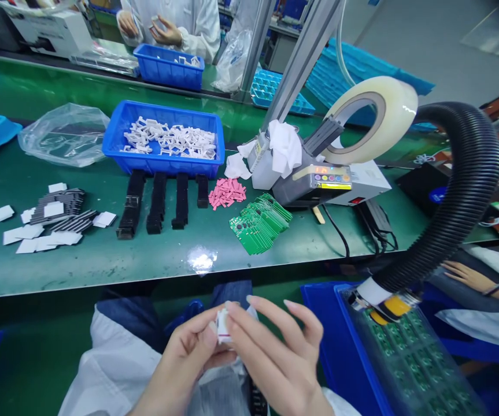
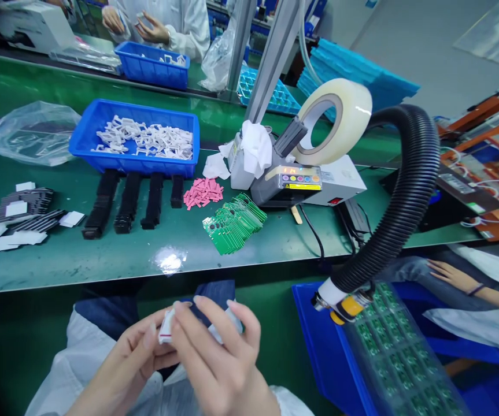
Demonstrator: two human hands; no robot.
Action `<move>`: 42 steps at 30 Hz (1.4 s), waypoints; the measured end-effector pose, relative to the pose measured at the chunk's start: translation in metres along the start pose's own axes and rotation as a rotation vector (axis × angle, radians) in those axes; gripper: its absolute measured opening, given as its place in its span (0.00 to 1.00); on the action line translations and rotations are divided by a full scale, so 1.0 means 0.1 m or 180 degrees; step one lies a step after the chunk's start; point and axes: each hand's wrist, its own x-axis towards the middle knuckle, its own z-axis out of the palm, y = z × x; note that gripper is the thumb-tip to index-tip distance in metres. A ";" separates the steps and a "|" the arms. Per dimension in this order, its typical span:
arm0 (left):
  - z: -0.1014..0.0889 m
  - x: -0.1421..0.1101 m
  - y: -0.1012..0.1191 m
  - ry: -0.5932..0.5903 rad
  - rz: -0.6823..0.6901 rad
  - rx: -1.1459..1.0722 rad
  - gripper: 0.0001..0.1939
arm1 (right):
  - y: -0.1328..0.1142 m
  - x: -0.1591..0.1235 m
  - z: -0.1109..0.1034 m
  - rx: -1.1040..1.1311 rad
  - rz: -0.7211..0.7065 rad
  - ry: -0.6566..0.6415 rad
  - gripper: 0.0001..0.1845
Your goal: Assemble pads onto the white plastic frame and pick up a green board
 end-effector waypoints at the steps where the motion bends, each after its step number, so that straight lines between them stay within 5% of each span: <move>1: -0.01 -0.01 0.01 0.0084 0.0004 -0.0095 0.19 | -0.01 0.01 0.02 0.0054 -0.0140 -0.0057 0.10; 4: -0.06 -0.02 0.06 0.0432 0.0019 -0.0299 0.18 | 0.05 0.06 0.14 0.0293 -0.0029 0.0125 0.12; 8: -0.15 -0.02 0.13 0.0761 0.0246 -0.0153 0.19 | 0.37 0.10 0.47 -0.0409 0.1646 0.0408 0.11; 10: -0.17 -0.03 0.15 0.0800 0.0353 0.0045 0.19 | 0.53 0.11 0.63 -0.0713 0.2004 0.0302 0.13; 17: -0.18 -0.12 0.11 0.0740 0.0658 0.0437 0.16 | 0.61 0.16 0.77 -0.0656 0.2179 0.0107 0.12; 25: -0.33 -0.08 0.09 0.0604 0.0912 0.0484 0.15 | 0.54 0.19 0.84 0.0365 0.1967 0.0419 0.05; 31: -0.43 -0.04 0.11 0.0468 0.0590 0.0439 0.19 | 0.34 0.30 0.47 0.1965 0.1859 0.0648 0.08; 35: -0.39 -0.03 0.07 0.0338 0.0493 0.0407 0.18 | 0.14 0.41 0.25 0.3656 0.2030 0.0248 0.06; 42: -0.35 -0.07 0.06 -0.0082 0.0640 0.0446 0.17 | -0.04 0.51 0.46 0.3543 0.2008 -0.0498 0.08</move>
